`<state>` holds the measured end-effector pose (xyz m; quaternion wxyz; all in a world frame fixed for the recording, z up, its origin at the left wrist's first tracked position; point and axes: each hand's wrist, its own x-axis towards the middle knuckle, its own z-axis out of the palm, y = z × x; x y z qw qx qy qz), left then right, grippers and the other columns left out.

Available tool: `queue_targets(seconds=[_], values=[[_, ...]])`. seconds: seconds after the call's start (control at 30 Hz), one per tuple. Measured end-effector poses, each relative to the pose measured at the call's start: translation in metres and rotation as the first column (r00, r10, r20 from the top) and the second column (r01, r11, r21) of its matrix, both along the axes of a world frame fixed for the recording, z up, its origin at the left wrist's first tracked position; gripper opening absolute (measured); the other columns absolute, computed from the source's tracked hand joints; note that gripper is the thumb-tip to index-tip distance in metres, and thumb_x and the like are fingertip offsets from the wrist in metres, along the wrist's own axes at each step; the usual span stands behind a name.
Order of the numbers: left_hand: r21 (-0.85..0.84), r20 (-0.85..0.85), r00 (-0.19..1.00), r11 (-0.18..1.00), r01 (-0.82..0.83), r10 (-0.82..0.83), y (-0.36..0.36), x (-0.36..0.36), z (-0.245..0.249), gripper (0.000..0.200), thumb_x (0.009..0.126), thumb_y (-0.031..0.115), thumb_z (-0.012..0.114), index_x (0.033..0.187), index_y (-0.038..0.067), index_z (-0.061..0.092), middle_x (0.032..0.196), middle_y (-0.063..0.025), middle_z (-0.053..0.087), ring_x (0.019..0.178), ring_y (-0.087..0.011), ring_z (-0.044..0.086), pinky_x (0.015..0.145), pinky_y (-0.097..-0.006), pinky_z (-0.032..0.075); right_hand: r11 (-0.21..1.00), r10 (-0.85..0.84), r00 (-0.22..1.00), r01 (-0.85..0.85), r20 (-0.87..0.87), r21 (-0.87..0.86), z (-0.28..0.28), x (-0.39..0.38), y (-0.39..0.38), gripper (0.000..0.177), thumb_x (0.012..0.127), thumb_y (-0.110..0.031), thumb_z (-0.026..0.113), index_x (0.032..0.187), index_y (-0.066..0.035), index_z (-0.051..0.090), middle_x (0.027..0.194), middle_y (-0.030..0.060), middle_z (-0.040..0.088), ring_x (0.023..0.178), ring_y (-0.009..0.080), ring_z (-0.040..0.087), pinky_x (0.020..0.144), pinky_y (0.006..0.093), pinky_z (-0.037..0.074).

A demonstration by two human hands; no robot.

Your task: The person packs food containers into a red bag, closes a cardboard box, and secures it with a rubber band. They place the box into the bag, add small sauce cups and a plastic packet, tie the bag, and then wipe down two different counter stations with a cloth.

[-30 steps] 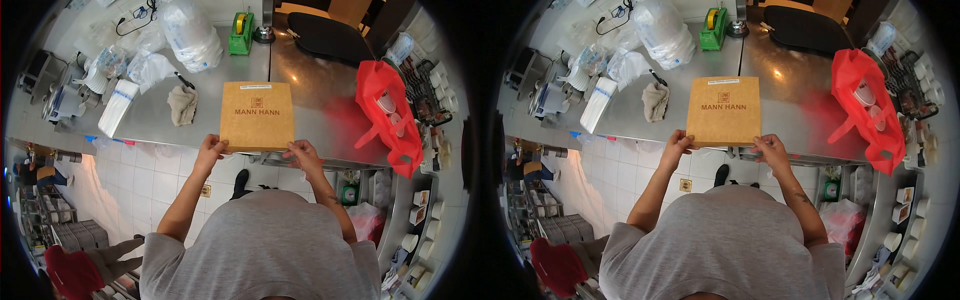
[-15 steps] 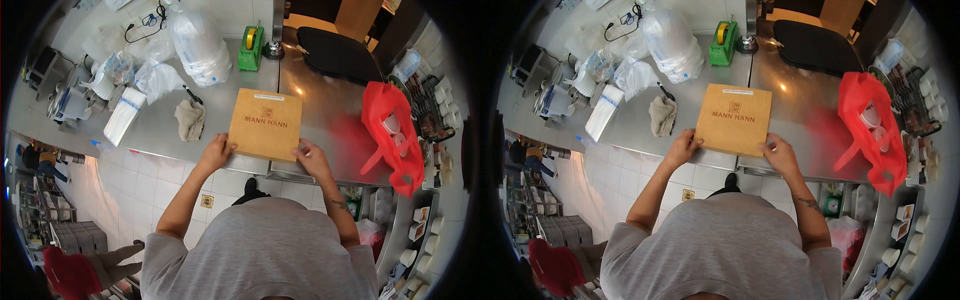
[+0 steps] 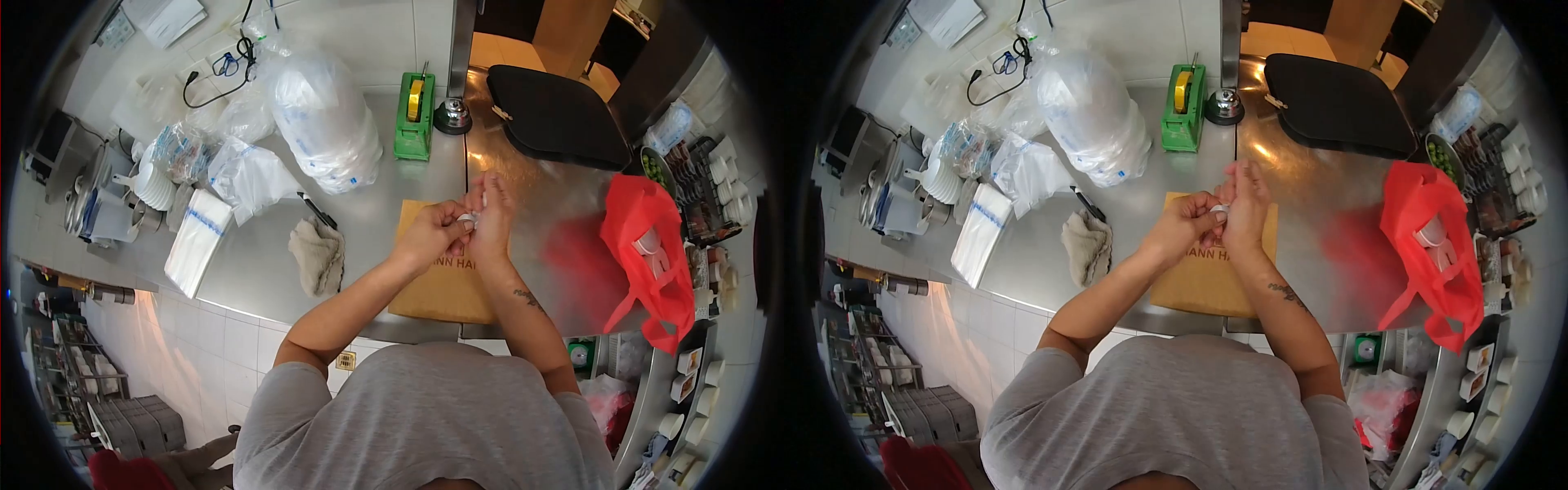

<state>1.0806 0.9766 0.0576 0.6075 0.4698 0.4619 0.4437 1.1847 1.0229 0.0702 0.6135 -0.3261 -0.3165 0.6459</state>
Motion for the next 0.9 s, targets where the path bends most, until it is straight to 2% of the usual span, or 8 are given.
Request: queue_targets(seconds=[0.07,0.17,0.27,0.37,0.43,0.5,0.7,0.9], values=[[0.048,-0.057,0.988,0.989,-0.137,0.140,0.007,0.003,-0.004,0.009,0.088,0.010,0.056,0.092,0.002,0.056,0.073,-0.0081,0.060,0.055,-0.0153,0.057,0.049,-0.0275,0.044,0.999,0.034,0.991,-0.033,0.130,-0.010,-0.009,-0.019,0.001,0.035,0.096,-0.033,0.047,0.075,-0.006,0.052,0.057,-0.0007,0.042,0.049,0.0079,0.038,0.047,0.0227,0.034],[0.628,-0.502,0.696,0.770,-0.116,0.514,0.030,-0.008,-0.032,0.008,0.082,0.009,0.056,0.084,0.001,0.053,0.072,-0.0165,0.062,0.059,-0.0285,0.061,0.051,-0.0392,0.047,0.986,0.132,0.974,-0.110,0.185,-0.129,-0.022,-0.030,0.010,0.040,0.096,-0.035,0.047,0.071,-0.005,0.054,0.063,0.0004,0.049,0.053,0.0095,0.044,0.050,0.0228,0.037],[0.558,-0.730,0.460,0.829,-0.025,0.505,0.035,-0.012,-0.036,0.008,0.080,0.010,0.057,0.083,0.004,0.054,0.077,-0.0180,0.063,0.065,-0.0366,0.061,0.056,-0.0447,0.047,0.954,0.152,0.981,-0.114,0.120,-0.278,-0.040,-0.038,0.033,0.038,0.096,-0.033,0.047,0.073,-0.004,0.054,0.065,0.0007,0.050,0.053,0.0099,0.044,0.047,0.0237,0.037],[0.606,-0.636,0.539,0.790,-0.093,0.552,0.059,-0.032,-0.019,0.014,0.083,0.015,0.059,0.083,0.002,0.055,0.067,-0.0199,0.058,0.063,-0.0370,0.059,0.056,-0.0437,0.044,0.915,0.147,0.987,-0.111,0.065,-0.388,-0.046,-0.040,0.061,0.027,0.095,-0.025,0.047,0.080,-0.004,0.054,0.063,0.0004,0.047,0.050,0.0096,0.040,0.043,0.0242,0.033],[0.448,-0.581,0.656,0.862,-0.237,0.482,0.091,-0.060,-0.003,0.019,0.080,0.020,0.061,0.080,0.002,0.055,0.084,-0.0189,0.062,0.075,-0.0371,0.060,0.064,-0.0441,0.048,0.903,0.208,0.978,-0.178,0.036,-0.391,-0.049,-0.042,0.077,0.018,0.093,-0.018,0.047,0.084,-0.004,0.053,0.061,0.0000,0.045,0.048,0.0092,0.037,0.041,0.0237,0.029],[0.660,-0.489,0.492,0.674,-0.332,0.720,0.134,-0.085,-0.013,0.026,0.080,0.024,0.061,0.082,-0.002,0.059,0.087,-0.0230,0.060,0.084,-0.0388,0.059,0.072,-0.0442,0.048,0.894,0.324,0.946,-0.302,0.011,-0.331,-0.055,-0.049,0.089,0.010,0.090,-0.011,0.046,0.087,-0.005,0.053,0.060,-0.0005,0.042,0.045,0.0084,0.032,0.039,0.0225,0.026],[0.571,-0.714,0.243,0.747,-0.339,0.656,0.195,-0.094,-0.038,0.030,0.079,0.026,0.064,0.074,-0.003,0.061,0.083,-0.0250,0.058,0.088,-0.0413,0.054,0.080,-0.0476,0.042,0.865,0.437,0.897,-0.402,0.060,-0.300,-0.057,-0.081,0.103,0.008,0.090,-0.012,0.052,0.092,-0.006,0.056,0.059,-0.0025,0.036,0.044,0.0084,0.030,0.038,0.0208,0.023],[0.661,-0.366,0.482,0.587,-0.468,0.796,0.119,-0.075,-0.037,0.016,0.076,0.011,0.063,0.071,-0.003,0.056,0.078,-0.0192,0.054,0.086,-0.0373,0.049,0.080,-0.0445,0.038,0.842,0.341,0.937,-0.341,-0.077,-0.417,-0.045,-0.090,0.107,0.026,0.089,-0.031,0.060,0.093,-0.006,0.063,0.058,-0.0042,0.034,0.048,0.0096,0.037,0.041,0.0200,0.028]])
